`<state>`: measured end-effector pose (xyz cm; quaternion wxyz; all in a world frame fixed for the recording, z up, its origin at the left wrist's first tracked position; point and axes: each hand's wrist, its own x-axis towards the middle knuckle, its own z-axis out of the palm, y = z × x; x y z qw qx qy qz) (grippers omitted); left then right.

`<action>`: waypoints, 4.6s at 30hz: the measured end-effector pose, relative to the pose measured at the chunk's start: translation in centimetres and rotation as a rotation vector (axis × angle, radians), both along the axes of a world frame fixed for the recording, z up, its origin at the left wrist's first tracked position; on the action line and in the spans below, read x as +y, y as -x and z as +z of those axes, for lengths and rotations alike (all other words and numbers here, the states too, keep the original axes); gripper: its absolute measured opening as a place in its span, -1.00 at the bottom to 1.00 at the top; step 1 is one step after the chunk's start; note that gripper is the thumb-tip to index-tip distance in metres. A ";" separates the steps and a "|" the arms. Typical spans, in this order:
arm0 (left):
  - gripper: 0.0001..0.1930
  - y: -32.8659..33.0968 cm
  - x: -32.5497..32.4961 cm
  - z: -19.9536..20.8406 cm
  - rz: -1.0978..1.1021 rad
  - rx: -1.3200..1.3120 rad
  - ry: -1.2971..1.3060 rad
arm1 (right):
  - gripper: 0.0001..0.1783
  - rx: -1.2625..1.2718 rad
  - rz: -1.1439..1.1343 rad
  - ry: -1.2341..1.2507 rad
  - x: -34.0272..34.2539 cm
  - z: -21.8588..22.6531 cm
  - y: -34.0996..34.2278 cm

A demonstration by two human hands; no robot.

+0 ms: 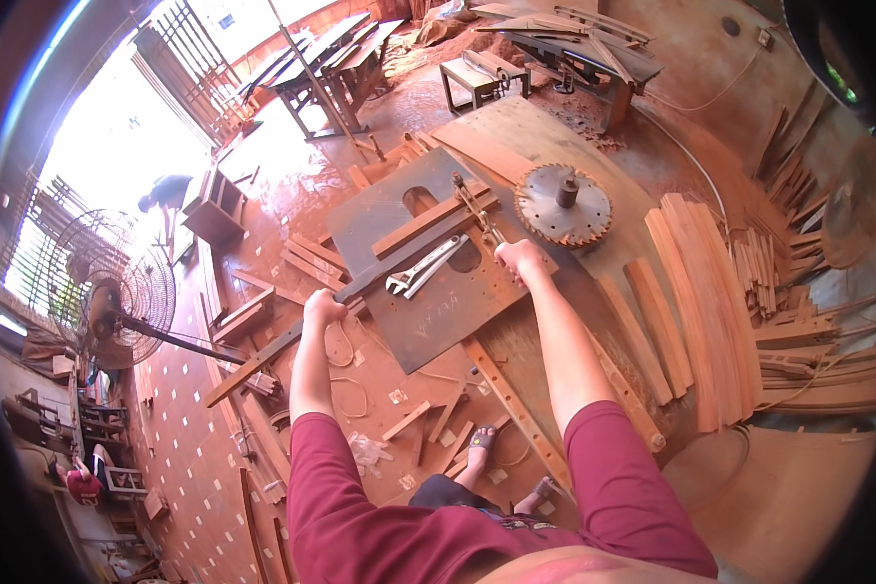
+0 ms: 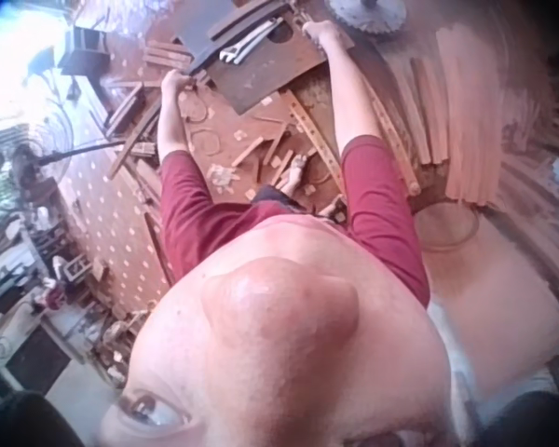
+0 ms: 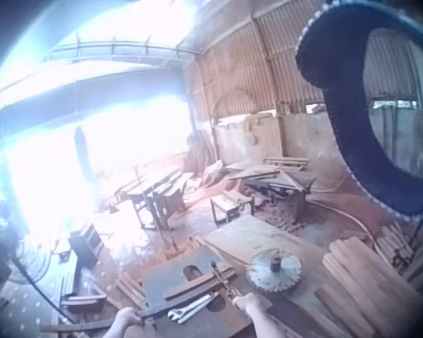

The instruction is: The person uses a table saw to cut thin wooden strips. They feed each strip through the spinning blade, guide it with a push stick, and place the cut pieces aside. The process is repeated for multiple strips.

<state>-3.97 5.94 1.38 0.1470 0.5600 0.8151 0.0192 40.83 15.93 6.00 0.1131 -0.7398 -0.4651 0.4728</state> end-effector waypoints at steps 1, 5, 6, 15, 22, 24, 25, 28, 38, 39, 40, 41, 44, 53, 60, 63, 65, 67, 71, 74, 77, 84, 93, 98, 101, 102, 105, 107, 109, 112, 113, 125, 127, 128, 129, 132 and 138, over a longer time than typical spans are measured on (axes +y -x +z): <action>-0.66 -1.0 -0.1 0.7 -0.021 0.000 0.032 | -0.54 -0.010 -0.006 -0.012 0.0 -0.7 -0.7; -0.66 -2.5 -1.4 1.1 -0.054 -0.017 0.035 | -0.60 -0.050 -0.061 -0.093 -1.6 -1.6 -2.6; -0.66 -2.7 -2.1 0.9 -0.055 -0.026 0.031 | -0.69 -0.014 -0.049 -0.076 -2.5 -1.3 -2.8; -0.63 -7.9 -12.0 -0.5 -0.130 0.001 -0.031 | -0.81 0.383 0.001 0.262 -12.2 -1.4 -10.4; -0.65 -13.2 -19.4 -1.0 -0.172 -0.069 -0.021 | -0.80 0.510 -0.003 0.336 -19.7 -4.2 -17.0; -0.65 -14.1 -21.5 -1.1 -0.168 -0.052 -0.009 | -0.80 0.532 -0.024 0.328 -22.0 -4.7 -18.0; -0.65 -14.7 -22.4 -1.0 -0.170 -0.044 -0.002 | -0.80 0.555 -0.015 0.322 -22.9 -4.9 -18.7; -0.65 -16.2 -25.4 -1.0 -0.172 -0.059 0.010 | -0.82 0.621 0.010 0.297 -25.7 -4.6 -20.2; -0.67 -16.9 -26.7 1.2 -0.179 -0.047 0.068 | -0.88 0.147 -0.066 0.242 -27.8 -0.9 -17.8; -0.67 -16.5 -26.5 0.8 -0.165 -0.062 0.092 | -0.86 0.070 -0.060 0.172 -27.9 -0.4 -17.2; -0.67 -16.0 -26.5 0.7 -0.171 -0.063 0.080 | -0.81 -0.007 -0.053 0.103 -28.0 0.1 -16.8; -0.68 -15.5 -26.5 0.6 -0.177 -0.065 0.069 | -0.78 -0.080 -0.039 0.041 -27.9 0.8 -16.3; -0.68 -15.2 -25.3 1.2 -0.189 -0.072 0.057 | -0.68 -0.240 -0.022 -0.092 -28.0 2.0 -15.4; -0.65 -10.7 -17.9 2.5 -0.151 -0.058 0.081 | -0.64 -0.277 -0.006 -0.203 -20.2 3.2 -10.1; -0.69 -4.4 -6.6 1.3 -0.157 -0.043 0.038 | -0.82 0.038 -0.050 -0.102 -8.2 0.4 -5.8; -0.70 -3.8 -5.1 1.0 -0.153 -0.027 -0.001 | -0.87 0.137 -0.128 -0.022 -6.7 1.9 -4.2; -0.69 -4.4 -5.1 0.8 -0.152 -0.038 -0.043 | -0.86 0.084 -0.137 -0.035 -6.9 1.3 -4.3; -0.68 -3.8 -4.8 0.5 -0.151 -0.017 -0.098 | -0.82 0.019 -0.127 -0.058 -6.2 1.6 -3.7; -0.65 -1.1 0.3 1.0 -0.116 0.023 -0.010 | -0.77 -0.125 -0.133 -0.093 -1.1 0.6 -1.0; -0.64 0.6 1.5 1.2 -0.095 0.004 0.009 | -0.76 -0.219 -0.085 -0.068 0.2 1.8 1.5; -0.65 0.9 2.8 0.1 -0.132 0.024 -0.034 | -0.73 -0.380 -0.097 -0.147 1.6 0.4 1.6; -0.68 1.5 3.5 1.8 -0.156 -0.069 0.058 | -0.60 -0.368 -0.041 -0.154 1.0 2.6 2.9; -0.65 1.8 4.6 1.5 -0.108 -0.037 0.058 | -0.72 0.060 -0.082 -0.127 2.3 -2.1 1.0; -0.59 0.9 1.2 -0.6 -0.098 0.041 -0.018 | -0.75 0.083 0.023 -0.071 -0.8 0.9 -0.9; -0.60 -0.4 -0.4 -0.7 -0.124 0.006 0.000 | -0.76 0.162 -0.027 -0.083 -3.1 -1.5 -2.6; -0.61 -2.0 -1.9 -1.2 -0.129 -0.052 0.056 | -0.75 0.189 -0.039 -0.052 -4.3 -4.1 -4.3; -0.64 -3.7 -5.8 -1.9 -0.159 -0.016 -0.015 | -0.77 0.185 -0.036 -0.043 -7.2 -5.0 -6.4; -0.64 -5.1 -7.0 -1.3 -0.159 -0.020 0.035 | -0.79 0.156 -0.017 -0.042 -8.3 -4.5 -7.7; -0.65 -6.8 -8.2 -0.8 -0.158 -0.031 0.023 | -0.79 0.127 -0.002 -0.039 -9.1 -5.0 -9.4; -0.66 -8.3 -10.6 -0.9 -0.179 -0.032 0.025 | -0.81 0.130 0.000 -0.023 -11.6 -5.3 -10.7; -0.66 -8.5 -11.7 -1.2 -0.184 -0.029 0.031 | -0.83 0.154 -0.016 -0.046 -12.7 -5.0 -10.6; -0.67 -13.4 -14.1 -2.5 -0.154 -0.089 0.032 | -0.84 0.236 -0.023 -0.012 -14.4 -6.4 -15.7; -0.66 -13.3 -15.0 -3.1 -0.141 -0.081 0.025 | -0.83 0.268 -0.038 -0.033 -15.4 -7.4 -15.6; -0.66 -13.5 -15.5 -3.5 -0.142 -0.081 0.037 | -0.83 0.285 -0.046 -0.044 -15.9 -8.0 -15.5; -0.65 -13.5 -15.3 -3.7 -0.144 -0.081 0.034 | -0.82 0.271 -0.034 -0.034 -15.5 -8.3 -15.8; -0.64 -13.9 -15.2 -3.7 -0.169 -0.060 -0.002 | -0.83 0.217 -0.030 0.003 -15.9 -8.8 -16.8; -0.67 -13.9 -16.4 -3.4 -0.193 -0.066 -0.015 | -0.87 0.166 -0.043 0.013 -17.0 -8.2 -16.6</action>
